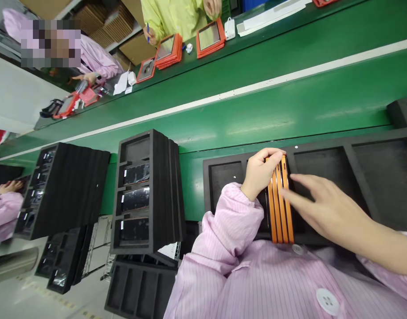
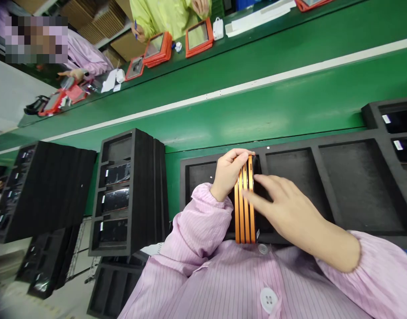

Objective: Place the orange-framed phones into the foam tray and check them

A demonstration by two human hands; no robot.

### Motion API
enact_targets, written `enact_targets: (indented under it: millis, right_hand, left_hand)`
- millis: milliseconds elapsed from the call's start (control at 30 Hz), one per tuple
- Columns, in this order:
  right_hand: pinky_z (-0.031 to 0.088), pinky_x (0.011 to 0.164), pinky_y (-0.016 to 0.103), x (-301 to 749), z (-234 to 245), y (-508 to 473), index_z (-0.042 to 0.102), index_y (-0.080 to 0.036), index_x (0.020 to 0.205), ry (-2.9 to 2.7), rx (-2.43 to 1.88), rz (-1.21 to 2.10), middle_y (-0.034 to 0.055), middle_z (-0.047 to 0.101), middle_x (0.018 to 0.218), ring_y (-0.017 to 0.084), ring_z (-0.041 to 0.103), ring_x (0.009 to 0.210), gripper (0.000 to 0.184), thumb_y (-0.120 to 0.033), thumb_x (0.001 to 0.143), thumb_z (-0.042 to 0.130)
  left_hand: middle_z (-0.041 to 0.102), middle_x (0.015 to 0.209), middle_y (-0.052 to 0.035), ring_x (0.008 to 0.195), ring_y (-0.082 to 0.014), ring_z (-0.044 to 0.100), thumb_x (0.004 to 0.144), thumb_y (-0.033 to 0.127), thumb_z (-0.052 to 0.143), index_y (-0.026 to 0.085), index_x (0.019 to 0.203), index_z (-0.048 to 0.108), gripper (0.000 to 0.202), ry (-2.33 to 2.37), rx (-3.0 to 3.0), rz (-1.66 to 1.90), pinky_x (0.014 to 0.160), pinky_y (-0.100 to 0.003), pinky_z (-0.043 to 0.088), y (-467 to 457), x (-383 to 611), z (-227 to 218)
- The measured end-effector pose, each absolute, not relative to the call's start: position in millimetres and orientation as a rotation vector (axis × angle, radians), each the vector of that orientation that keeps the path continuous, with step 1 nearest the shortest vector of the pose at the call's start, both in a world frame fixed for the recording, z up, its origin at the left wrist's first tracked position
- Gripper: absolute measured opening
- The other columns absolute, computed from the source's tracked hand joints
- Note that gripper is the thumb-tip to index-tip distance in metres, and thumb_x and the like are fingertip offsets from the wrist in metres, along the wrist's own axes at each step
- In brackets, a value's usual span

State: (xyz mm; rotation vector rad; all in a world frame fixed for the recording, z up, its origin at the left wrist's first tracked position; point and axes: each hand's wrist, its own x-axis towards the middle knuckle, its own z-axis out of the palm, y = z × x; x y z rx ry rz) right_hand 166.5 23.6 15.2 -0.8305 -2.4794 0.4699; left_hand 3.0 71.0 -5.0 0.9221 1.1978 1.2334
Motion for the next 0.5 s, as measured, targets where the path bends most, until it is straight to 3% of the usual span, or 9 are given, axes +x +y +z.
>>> enact_targets:
  millis: [100, 167, 267, 400, 500]
  right_hand:
    - [0.045, 0.096, 0.05, 158, 22, 22, 0.06, -0.025, 0.111, -2.674, -0.319, 0.364, 0.0054, 0.056, 0.126, 0.027, 0.05, 0.118, 0.048, -0.001, 0.082, 0.03]
    - [0.042, 0.102, 0.045, 154, 25, 22, 0.06, -0.021, 0.105, -2.733, -0.118, 0.44, 0.005, 0.056, 0.127, 0.023, 0.047, 0.122, 0.045, 0.002, 0.08, 0.03]
    - [0.039, 0.105, 0.045, 154, 30, 32, 0.059, -0.02, 0.101, -2.778, -0.04, 0.433, 0.0068, 0.062, 0.116, 0.021, 0.052, 0.116, 0.039, 0.002, 0.082, 0.032]
    - [0.041, 0.102, 0.047, 158, 47, 49, 0.055, -0.026, 0.11, -2.527, -0.183, 0.541, 0.0046, 0.067, 0.099, 0.02, 0.063, 0.095, 0.023, -0.017, 0.091, 0.045]
    - [0.049, 0.092, 0.041, 153, 57, 47, 0.047, -0.029, 0.119, -2.199, -0.342, 0.79, 0.0062, 0.065, 0.099, 0.021, 0.062, 0.097, 0.032, -0.033, 0.088, 0.057]
  left_hand:
    - [0.066, 0.075, 0.0003, 0.075, -0.0127, 0.06, 0.075, 0.02, 0.059, 0.018, 0.071, 0.063, 0.006, 1.246, 0.928, 1.216, 0.076, -0.027, 0.047, 72, 13, -3]
    - [0.066, 0.078, -0.0002, 0.079, -0.0133, 0.06, 0.074, 0.022, 0.062, 0.018, 0.075, 0.063, 0.004, 1.251, 0.942, 1.234, 0.08, -0.029, 0.046, 72, 16, -3]
    - [0.068, 0.09, -0.0025, 0.09, -0.0155, 0.061, 0.075, 0.033, 0.065, 0.019, 0.084, 0.064, 0.017, 1.203, 0.938, 1.314, 0.089, -0.032, 0.045, 70, 8, -2]
    - [0.07, 0.09, -0.0039, 0.09, -0.0174, 0.063, 0.081, 0.055, 0.052, 0.02, 0.084, 0.067, 0.038, 1.066, 0.969, 1.485, 0.088, -0.035, 0.047, 51, -16, 16]
    - [0.069, 0.08, -0.0056, 0.08, -0.0197, 0.064, 0.082, 0.068, 0.036, 0.021, 0.081, 0.065, 0.056, 0.943, 1.108, 1.674, 0.079, -0.038, 0.049, 22, -20, 28]
